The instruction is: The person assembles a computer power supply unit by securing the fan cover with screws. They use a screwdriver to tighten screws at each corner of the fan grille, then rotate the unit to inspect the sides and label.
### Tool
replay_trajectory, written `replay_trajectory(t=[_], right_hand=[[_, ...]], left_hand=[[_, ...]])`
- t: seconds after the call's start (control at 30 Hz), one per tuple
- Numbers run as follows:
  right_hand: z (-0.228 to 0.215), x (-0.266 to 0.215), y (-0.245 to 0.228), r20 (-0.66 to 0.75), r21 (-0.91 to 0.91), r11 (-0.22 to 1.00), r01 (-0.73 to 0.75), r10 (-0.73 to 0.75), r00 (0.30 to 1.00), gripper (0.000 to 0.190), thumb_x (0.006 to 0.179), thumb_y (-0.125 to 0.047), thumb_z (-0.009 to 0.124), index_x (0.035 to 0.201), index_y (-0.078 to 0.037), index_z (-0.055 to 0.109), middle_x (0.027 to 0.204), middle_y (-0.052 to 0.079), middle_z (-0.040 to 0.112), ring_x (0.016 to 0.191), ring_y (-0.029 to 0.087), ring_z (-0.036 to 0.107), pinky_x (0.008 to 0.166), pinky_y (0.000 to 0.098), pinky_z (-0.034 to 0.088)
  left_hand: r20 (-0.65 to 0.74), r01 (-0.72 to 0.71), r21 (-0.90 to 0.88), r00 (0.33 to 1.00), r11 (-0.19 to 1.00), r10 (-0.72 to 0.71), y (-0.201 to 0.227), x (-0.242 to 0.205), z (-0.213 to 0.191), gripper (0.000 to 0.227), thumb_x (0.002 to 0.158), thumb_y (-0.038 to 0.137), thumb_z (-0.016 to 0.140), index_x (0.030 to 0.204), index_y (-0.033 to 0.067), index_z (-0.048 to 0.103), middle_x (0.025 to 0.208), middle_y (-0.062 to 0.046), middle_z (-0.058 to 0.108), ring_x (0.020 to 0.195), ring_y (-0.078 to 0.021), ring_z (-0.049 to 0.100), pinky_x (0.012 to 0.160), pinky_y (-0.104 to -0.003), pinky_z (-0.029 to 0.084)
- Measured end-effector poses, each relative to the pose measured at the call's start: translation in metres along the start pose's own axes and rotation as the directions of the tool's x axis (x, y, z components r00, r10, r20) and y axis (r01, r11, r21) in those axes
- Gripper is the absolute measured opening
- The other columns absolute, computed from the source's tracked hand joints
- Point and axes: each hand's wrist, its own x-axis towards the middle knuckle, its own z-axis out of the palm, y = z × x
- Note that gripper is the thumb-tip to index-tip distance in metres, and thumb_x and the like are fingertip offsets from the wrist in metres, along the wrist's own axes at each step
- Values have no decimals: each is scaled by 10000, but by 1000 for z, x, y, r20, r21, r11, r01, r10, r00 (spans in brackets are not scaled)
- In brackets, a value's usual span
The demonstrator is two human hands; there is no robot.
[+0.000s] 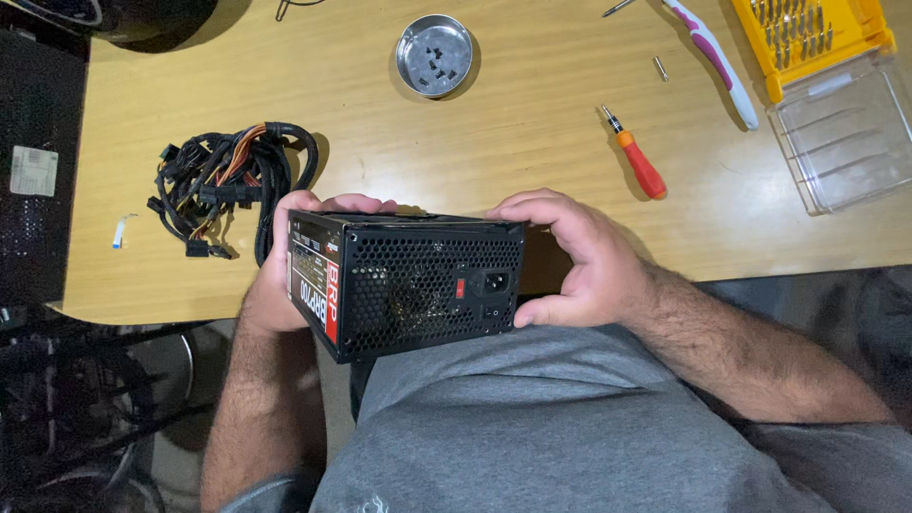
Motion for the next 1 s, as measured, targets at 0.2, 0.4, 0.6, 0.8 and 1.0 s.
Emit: replay_trajectory(t=[0.2,0.4,0.6,0.8,1.0], right_hand=[[-5,-1,-8,-13,-39,999,20,-20,1000,1023,644,-572,924,1360,45,533,1313,222,631,1215,363,625,1025,453,515],[-4,4,-30,-40,-328,933,148,-171,985,1051,622,-503,974,1369,91,534,1301,256,618,1186,455,641,1025,565,536],[-6,1,-37,-14,-456,880,134,-158,987,920,764,-448,890,1409,90,515,1305,260,611,1190,474,635,1012,615,527],[-5,-14,-25,5,-517,854,52,-58,998,932,809,-463,836,1460,89,460,1341,283,581,1228,476,604,1018,602,514],[-11,-20,-21,37,-504,853,-137,179,983,955,776,-430,860,1434,111,426,1368,346,535,1279,541,541,1048,648,470]], left_hand=[[-30,-19,48,999,999,21,17,2,21,1041,570,148,994,1302,149,253,1402,-399,447,1400,-587,409,1106,-729,405],[-122,-30,185,991,982,53,13,0,29,1050,553,64,984,1284,87,232,1381,-421,492,1346,-549,515,1031,-617,504],[-154,-42,289,984,956,89,8,-7,21,1046,551,31,970,1314,25,256,1349,-406,532,1260,-429,598,952,-508,582],[-197,-15,492,972,870,128,20,1,40,1089,507,36,977,1378,-37,326,1319,-356,605,1242,-365,592,1016,-526,509],[-190,-30,588,966,808,175,21,9,63,1079,541,76,983,1415,-72,367,1333,-307,628,1264,-373,590,1077,-549,459]])
